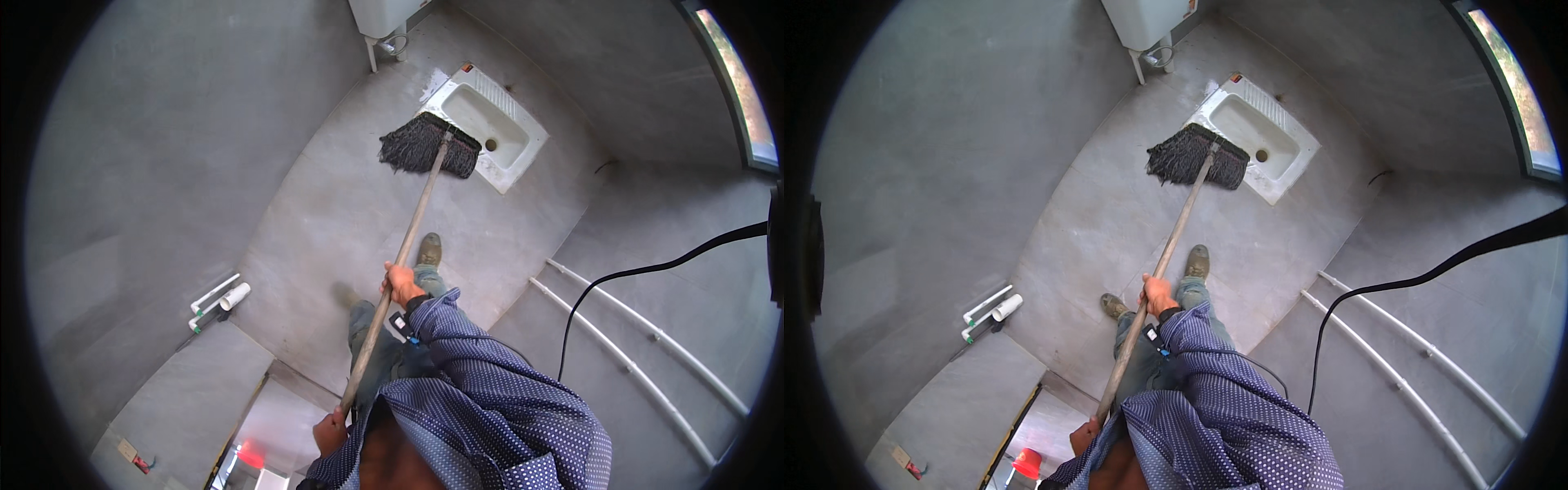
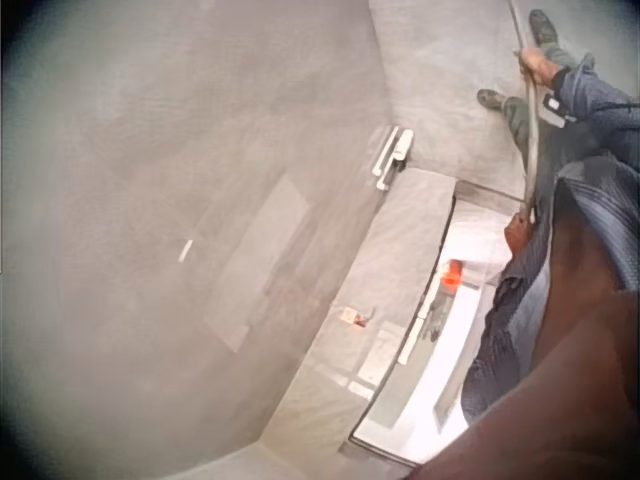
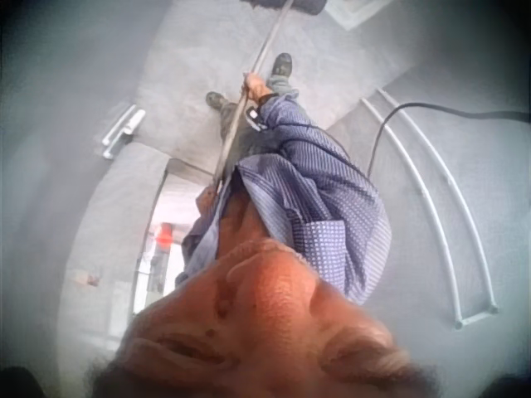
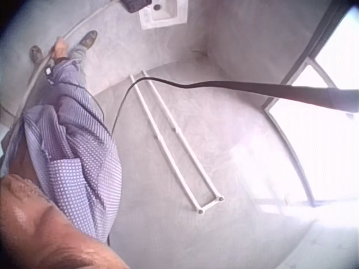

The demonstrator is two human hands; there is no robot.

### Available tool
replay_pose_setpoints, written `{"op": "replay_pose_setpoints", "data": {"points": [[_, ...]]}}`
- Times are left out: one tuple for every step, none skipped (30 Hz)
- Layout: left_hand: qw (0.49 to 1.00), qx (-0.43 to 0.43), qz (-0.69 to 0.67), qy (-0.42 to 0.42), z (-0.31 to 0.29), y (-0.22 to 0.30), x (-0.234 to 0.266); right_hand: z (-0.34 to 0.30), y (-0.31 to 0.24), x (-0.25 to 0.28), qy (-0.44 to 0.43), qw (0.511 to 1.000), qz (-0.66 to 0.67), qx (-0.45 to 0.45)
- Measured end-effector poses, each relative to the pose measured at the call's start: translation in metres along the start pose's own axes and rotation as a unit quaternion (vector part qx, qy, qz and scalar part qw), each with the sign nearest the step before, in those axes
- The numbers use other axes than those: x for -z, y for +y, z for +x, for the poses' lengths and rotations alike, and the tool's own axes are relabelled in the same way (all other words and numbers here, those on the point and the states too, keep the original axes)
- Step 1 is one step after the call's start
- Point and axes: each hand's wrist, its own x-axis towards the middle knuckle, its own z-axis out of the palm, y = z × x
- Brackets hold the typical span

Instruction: The person mops a tiled floor in a bathroom and a hallway using a mop and then flushes a squat toilet.

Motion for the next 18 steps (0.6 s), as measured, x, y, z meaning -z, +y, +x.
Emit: {"op": "replay_pose_setpoints", "data": {"points": [[1.0,-0.014,0.008,0.002,-0.002,0.022,-0.012,0.001,-0.024,0.011,0.011,1.0,-0.004,0.01],[0.999,-0.033,0.02,0.006,0.0,0.04,-0.021,0.003,-0.045,0.02,0.01,1.0,-0.001,0.025],[0.998,-0.049,0.033,0.012,0.0,0.049,-0.029,0.005,-0.06,0.025,0.019,0.999,0.006,0.025],[0.997,-0.067,0.014,0.029,0.002,0.052,-0.039,0.006,-0.073,0.032,0.026,0.999,0.016,0.024],[0.998,-0.06,0.014,0.031,0.001,0.067,-0.038,0.007,-0.088,0.034,0.032,0.999,0.025,0.026],[0.998,-0.054,0.014,0.033,0.0,0.082,-0.034,0.006,-0.095,0.034,0.034,0.999,0.021,0.03],[0.998,-0.049,0.015,0.035,0.0,0.093,-0.032,0.003,-0.098,0.035,0.035,0.999,0.018,0.034],[0.998,-0.045,0.017,0.029,0.0,0.093,-0.033,-0.002,-0.103,0.037,0.039,0.998,0.014,0.04],[0.999,-0.04,0.017,0.022,-0.002,0.084,-0.037,-0.006,-0.104,0.041,0.041,0.998,0.001,0.041],[0.999,-0.036,0.018,0.015,-0.005,0.075,-0.04,-0.011,-0.1,0.043,0.043,0.998,-0.012,0.042],[1.0,-0.024,0.011,0.001,-0.009,0.071,-0.041,-0.016,-0.094,0.045,0.046,0.998,-0.026,0.045],[1.0,-0.014,0.004,-0.012,-0.014,0.068,-0.042,-0.02,-0.089,0.047,0.045,0.998,-0.016,0.04],[1.0,-0.003,-0.004,-0.026,-0.018,0.061,-0.045,-0.023,-0.084,0.05,0.045,0.998,-0.005,0.036],[1.0,-0.022,-0.01,-0.017,-0.023,0.04,-0.058,-0.033,-0.084,0.052,0.034,0.999,-0.009,0.031],[0.999,-0.04,-0.014,-0.009,-0.026,0.009,-0.078,-0.043,-0.085,0.054,0.041,0.999,-0.003,0.017],[0.998,-0.058,-0.018,0.001,-0.023,-0.009,-0.094,-0.048,-0.087,0.056,0.039,0.999,0.007,0.008],[0.998,-0.058,-0.022,-0.002,-0.017,-0.012,-0.099,-0.053,-0.092,0.055,0.036,0.999,0.018,-0.001],[0.998,-0.059,-0.025,-0.006,-0.01,-0.014,-0.105,-0.058,-0.1,0.052,0.036,0.999,0.022,0.001]]}}
